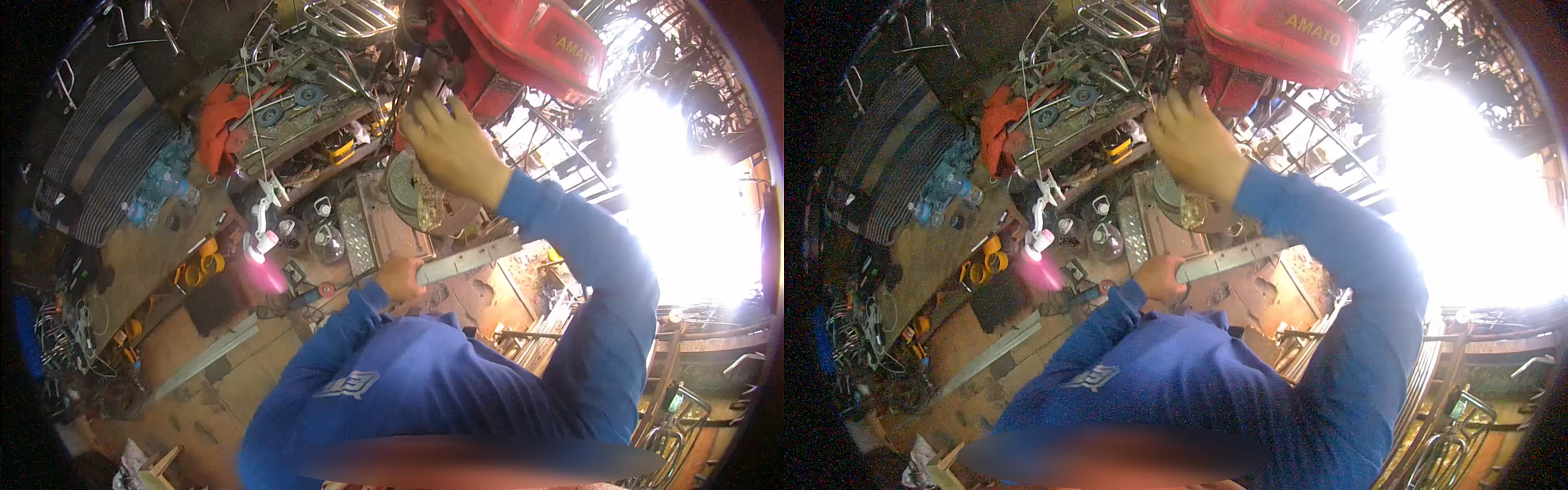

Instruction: The person operates a red drill press to drill a hole into a small metal bracket. They secure the bracket, lower the drill head using the lever, and then remove the bracket after drilling.

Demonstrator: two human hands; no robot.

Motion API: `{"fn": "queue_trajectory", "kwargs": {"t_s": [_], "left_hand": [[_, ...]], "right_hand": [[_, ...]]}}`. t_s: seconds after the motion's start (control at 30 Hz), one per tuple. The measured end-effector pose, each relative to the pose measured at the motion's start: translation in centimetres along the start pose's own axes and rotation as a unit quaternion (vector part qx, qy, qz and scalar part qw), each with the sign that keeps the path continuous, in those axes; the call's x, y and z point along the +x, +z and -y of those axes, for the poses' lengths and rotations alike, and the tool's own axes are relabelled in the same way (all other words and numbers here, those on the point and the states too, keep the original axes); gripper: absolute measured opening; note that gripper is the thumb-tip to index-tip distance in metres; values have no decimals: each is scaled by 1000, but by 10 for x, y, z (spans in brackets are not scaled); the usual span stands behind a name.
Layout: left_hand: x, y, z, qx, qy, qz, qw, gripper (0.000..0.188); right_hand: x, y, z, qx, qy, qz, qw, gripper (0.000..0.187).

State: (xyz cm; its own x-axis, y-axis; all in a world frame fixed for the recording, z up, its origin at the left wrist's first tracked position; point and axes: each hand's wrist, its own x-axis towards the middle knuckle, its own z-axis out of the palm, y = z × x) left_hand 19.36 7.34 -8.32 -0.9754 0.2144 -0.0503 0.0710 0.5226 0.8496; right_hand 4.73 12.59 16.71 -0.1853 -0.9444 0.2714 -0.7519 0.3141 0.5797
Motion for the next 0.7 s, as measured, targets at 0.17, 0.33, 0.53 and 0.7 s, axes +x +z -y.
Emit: {"fn": "queue_trajectory", "kwargs": {"t_s": [0.17,0.33,0.53,0.7], "left_hand": [[-24,21,-1,19,-30,7,999,31],[-33,36,2,9,-61,-15,998,33],[-19,45,13,52,-70,5,996,35],[-16,76,38,100,-92,-4,991,39]], "right_hand": [[54,39,-50,-271,61,89,956,45],[88,112,-82,-314,172,102,928,34],[80,165,-54,-128,183,91,970,32],[20,82,58,203,72,-36,976,31]]}}
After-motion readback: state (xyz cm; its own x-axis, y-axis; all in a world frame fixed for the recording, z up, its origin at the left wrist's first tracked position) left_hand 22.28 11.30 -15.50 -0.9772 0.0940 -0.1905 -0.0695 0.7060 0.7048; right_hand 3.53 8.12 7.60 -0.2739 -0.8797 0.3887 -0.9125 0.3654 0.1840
